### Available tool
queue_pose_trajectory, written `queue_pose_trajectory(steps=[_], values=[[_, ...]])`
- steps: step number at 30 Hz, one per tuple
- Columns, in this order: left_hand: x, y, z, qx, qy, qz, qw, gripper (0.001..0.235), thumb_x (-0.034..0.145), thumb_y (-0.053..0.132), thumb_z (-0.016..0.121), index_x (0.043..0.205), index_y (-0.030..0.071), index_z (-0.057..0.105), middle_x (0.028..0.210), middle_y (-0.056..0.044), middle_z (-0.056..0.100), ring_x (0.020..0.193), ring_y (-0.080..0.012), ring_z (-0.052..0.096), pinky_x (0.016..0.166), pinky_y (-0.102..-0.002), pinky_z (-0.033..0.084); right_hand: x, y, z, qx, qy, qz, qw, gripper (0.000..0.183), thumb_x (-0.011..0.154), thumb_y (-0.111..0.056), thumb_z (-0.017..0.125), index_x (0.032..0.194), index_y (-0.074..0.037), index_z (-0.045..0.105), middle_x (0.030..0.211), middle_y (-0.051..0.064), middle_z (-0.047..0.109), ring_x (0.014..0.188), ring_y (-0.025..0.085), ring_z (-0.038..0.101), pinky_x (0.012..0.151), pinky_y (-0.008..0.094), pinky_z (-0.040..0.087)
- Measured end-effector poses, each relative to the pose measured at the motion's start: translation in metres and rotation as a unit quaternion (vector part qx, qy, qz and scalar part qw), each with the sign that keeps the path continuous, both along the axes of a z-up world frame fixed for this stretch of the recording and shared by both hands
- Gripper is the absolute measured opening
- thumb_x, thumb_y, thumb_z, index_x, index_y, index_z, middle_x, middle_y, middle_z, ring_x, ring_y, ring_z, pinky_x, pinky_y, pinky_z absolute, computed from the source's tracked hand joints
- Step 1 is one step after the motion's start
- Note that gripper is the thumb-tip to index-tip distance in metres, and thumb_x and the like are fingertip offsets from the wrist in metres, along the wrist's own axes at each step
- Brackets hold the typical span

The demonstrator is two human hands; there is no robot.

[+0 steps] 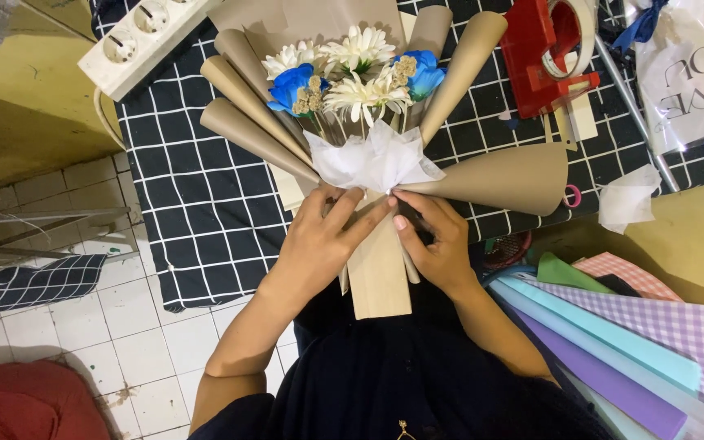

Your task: The person wraps a bouquet of artificial flowers with brown paper and white tissue. They fold the paper around the stems, secure it with clear tape, and adjust the layers to create a finished bouquet.

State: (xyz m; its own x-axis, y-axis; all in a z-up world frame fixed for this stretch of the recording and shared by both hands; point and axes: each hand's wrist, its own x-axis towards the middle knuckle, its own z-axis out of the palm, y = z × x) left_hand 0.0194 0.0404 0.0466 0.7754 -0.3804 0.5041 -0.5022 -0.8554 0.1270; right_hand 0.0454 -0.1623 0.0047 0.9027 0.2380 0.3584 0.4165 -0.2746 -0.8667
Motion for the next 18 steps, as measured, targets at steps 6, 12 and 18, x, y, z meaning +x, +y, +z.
queue_pose_trajectory(steps=[6,12,18], values=[[0.001,0.0,0.006,-0.008,-0.003,-0.004,1.0,0.036,0.095,0.003,0.065,0.126,0.019,0.072,0.104,-0.01,0.059,0.097,-0.0294,0.058,0.084,-0.034,0.058,0.001,0.0,-0.001,-0.002,0.0,-0.002,1.0,0.029,0.095,-0.017,0.071,0.122,-0.005,0.074,0.104,0.018,0.072,0.099,0.037,0.072,0.086,0.044,0.057],[0.003,-0.003,-0.008,-0.031,0.02,-0.005,0.999,0.028,0.092,0.009,0.067,0.118,0.016,0.075,0.103,-0.008,0.061,0.096,-0.0288,0.058,0.083,-0.035,0.058,0.001,-0.006,-0.009,0.002,0.011,0.01,1.0,0.031,0.093,-0.016,0.073,0.123,-0.006,0.074,0.105,0.018,0.072,0.1,0.037,0.072,0.086,0.044,0.057],[-0.001,-0.015,0.001,-0.107,0.052,0.012,0.993,0.03,0.091,0.022,0.065,0.119,0.015,0.074,0.104,-0.009,0.059,0.098,-0.034,0.055,0.087,-0.039,0.054,-0.006,-0.011,-0.011,-0.006,0.014,0.04,0.999,0.04,0.098,-0.014,0.063,0.137,-0.008,0.068,0.119,0.022,0.071,0.114,0.037,0.068,0.093,0.047,0.055]])
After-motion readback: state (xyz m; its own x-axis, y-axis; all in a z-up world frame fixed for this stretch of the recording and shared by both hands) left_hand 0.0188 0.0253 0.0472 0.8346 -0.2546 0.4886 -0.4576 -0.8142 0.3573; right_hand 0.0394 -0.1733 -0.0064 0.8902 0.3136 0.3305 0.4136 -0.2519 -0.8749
